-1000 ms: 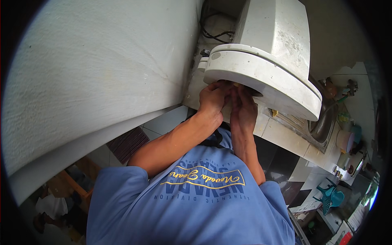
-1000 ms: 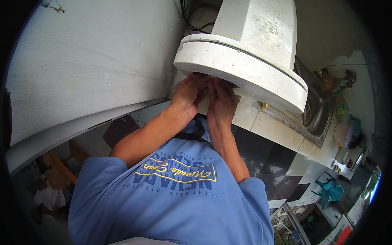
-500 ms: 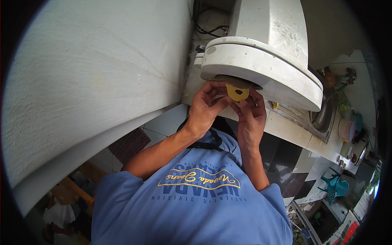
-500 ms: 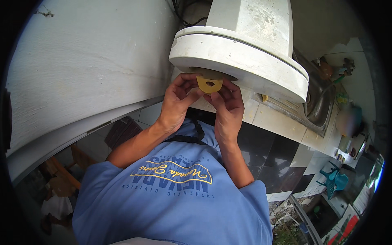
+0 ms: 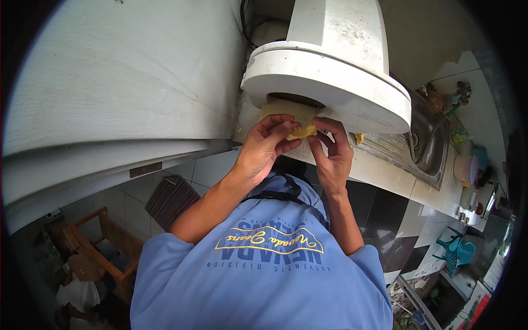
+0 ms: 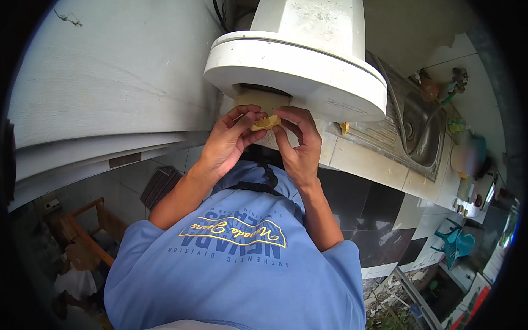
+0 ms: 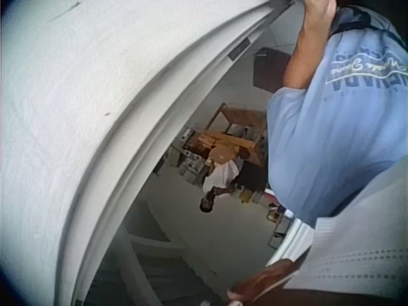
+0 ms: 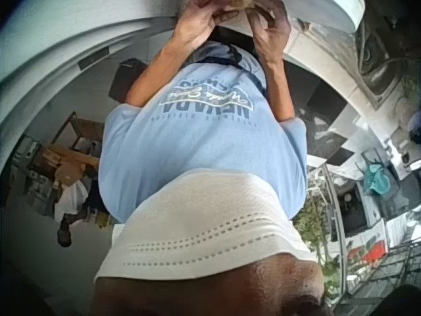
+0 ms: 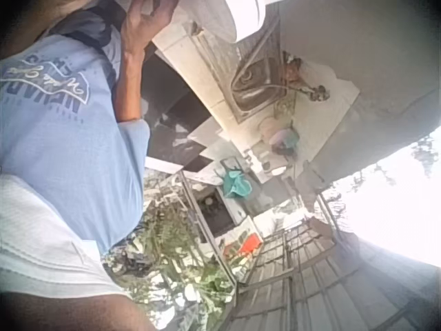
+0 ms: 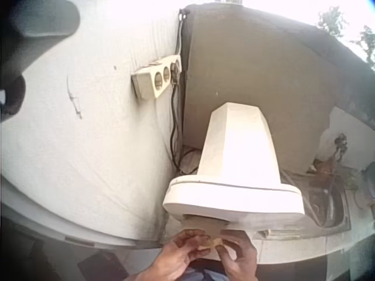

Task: The person washes a dental impression under a faucet, then uses a model trimmer to shape a yellow dental cast. They then pick up several dental components and place them into plastic containers on a bench.

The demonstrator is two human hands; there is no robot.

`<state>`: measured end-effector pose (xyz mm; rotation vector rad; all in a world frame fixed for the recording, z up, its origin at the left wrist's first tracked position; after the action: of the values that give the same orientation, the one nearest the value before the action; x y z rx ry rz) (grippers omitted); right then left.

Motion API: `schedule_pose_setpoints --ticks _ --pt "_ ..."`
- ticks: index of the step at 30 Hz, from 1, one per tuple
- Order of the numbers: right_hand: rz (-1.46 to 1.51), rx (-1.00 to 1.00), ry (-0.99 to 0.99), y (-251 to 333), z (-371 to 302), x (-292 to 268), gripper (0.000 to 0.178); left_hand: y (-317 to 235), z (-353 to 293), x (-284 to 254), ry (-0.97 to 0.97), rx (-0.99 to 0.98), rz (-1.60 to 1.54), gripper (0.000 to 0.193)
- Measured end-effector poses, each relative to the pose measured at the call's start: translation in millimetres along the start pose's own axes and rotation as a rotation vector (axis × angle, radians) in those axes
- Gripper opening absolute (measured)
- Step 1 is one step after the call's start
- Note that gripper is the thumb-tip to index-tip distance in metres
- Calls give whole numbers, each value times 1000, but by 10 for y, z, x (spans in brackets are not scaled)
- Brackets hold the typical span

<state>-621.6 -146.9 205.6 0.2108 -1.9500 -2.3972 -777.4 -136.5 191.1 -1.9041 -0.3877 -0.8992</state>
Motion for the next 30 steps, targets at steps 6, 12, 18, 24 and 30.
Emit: schedule_pose_setpoints --ticks 6,12,18,24,30 --pt "-22 31 -82 12 -34 -233 19 203 23 147 8 4 -29 36" --pt "-67 261 51 -160 -183 -399 15 411 49 384 -57 113 167 36" --pt "-108 271 26 -141 -167 -544 15 397 72 573 -147 155 710 33" --pt "-331 125 109 7 -129 -644 10 308 119 701 -113 268 1023 23" --pt "-322 164 124 36 -105 -715 11 331 164 740 -114 399 1245 22"
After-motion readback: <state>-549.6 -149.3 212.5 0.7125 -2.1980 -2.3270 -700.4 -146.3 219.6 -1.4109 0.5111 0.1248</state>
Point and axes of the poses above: each hand's wrist, its own z-axis towards the middle knuckle, its own x-axis out of the palm, y = z × x, the point moved 2 cm from there along z, towards the middle knuckle, and after that the axes turned 11 degrees about y, right-handed, at the moved point
